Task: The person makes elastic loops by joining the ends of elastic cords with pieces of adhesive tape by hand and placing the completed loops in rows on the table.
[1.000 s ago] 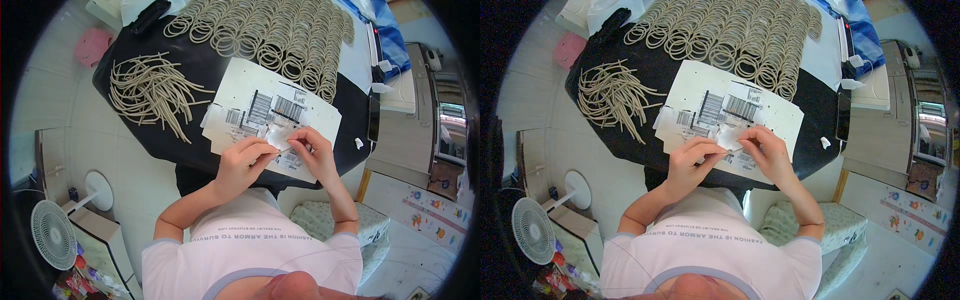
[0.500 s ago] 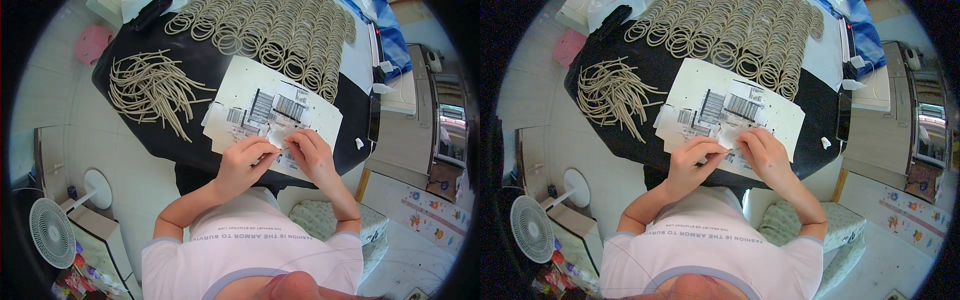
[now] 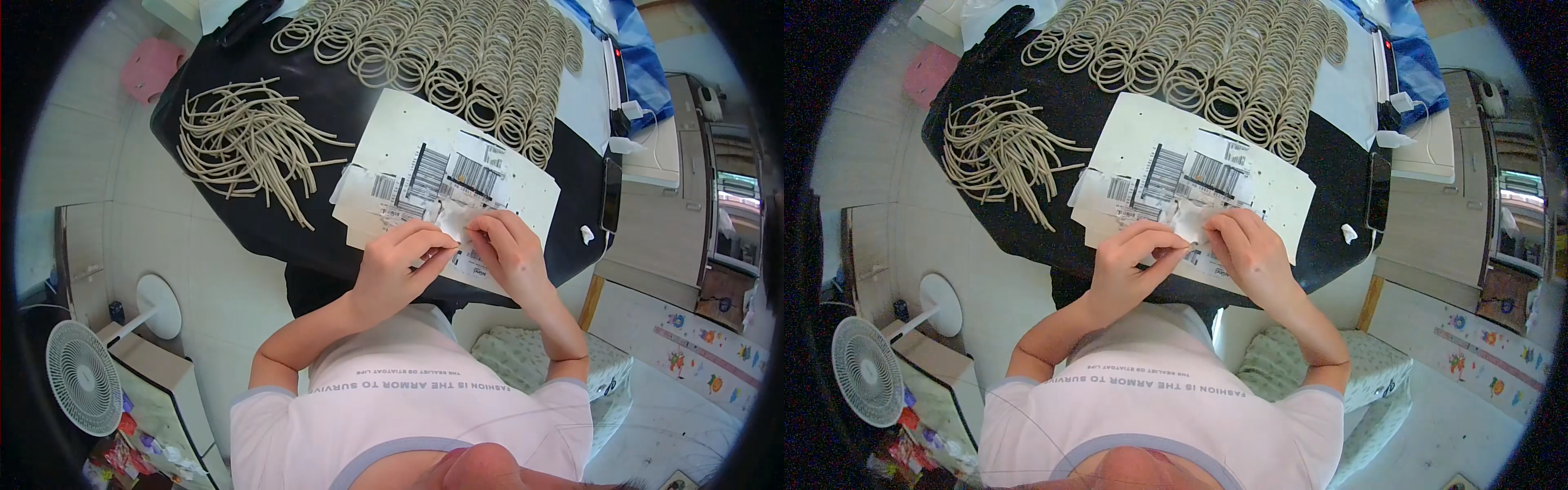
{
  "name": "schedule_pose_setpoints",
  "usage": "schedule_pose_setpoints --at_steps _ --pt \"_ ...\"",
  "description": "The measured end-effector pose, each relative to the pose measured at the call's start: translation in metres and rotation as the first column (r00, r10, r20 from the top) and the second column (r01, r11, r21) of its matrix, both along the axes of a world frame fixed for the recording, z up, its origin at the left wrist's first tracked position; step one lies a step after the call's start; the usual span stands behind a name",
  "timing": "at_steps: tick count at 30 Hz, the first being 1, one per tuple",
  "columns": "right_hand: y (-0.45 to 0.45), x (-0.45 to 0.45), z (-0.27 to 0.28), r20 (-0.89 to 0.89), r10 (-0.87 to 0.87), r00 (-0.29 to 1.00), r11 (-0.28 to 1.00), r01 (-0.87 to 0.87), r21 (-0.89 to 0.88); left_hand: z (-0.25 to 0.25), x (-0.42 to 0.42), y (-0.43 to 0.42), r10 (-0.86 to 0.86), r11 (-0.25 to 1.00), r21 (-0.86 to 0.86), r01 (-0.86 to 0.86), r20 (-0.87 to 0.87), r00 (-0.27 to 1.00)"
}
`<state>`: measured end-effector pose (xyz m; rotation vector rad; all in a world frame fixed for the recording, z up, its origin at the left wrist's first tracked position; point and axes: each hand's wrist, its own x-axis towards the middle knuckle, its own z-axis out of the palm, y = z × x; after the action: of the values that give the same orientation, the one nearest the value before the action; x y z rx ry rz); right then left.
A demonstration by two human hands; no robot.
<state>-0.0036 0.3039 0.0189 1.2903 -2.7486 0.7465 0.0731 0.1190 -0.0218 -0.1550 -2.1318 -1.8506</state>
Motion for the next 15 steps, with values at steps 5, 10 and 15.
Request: schedule_pose_setpoints --at_steps 5,10,15 --pt "-0.001 0.005 0.013 0.292 -0.081 0.953 0.985 0.122 -0.124 0.003 -0.002 -0.009 -0.11 0.987 0.129 0.094 0.123 0.986" --pt "0.003 0.006 0.015 0.569 0.024 0.822 0.941 0.174 -0.29 0.004 -0.004 -0.016 -0.252 0.915 0.375 0.151 0.235 0.939" --pt "0.001 0.017 0.018 0.84 0.114 0.531 0.871 0.353 -0.341 0.012 -0.004 -0.021 -0.346 0.844 0.515 0.149 0.311 0.885"
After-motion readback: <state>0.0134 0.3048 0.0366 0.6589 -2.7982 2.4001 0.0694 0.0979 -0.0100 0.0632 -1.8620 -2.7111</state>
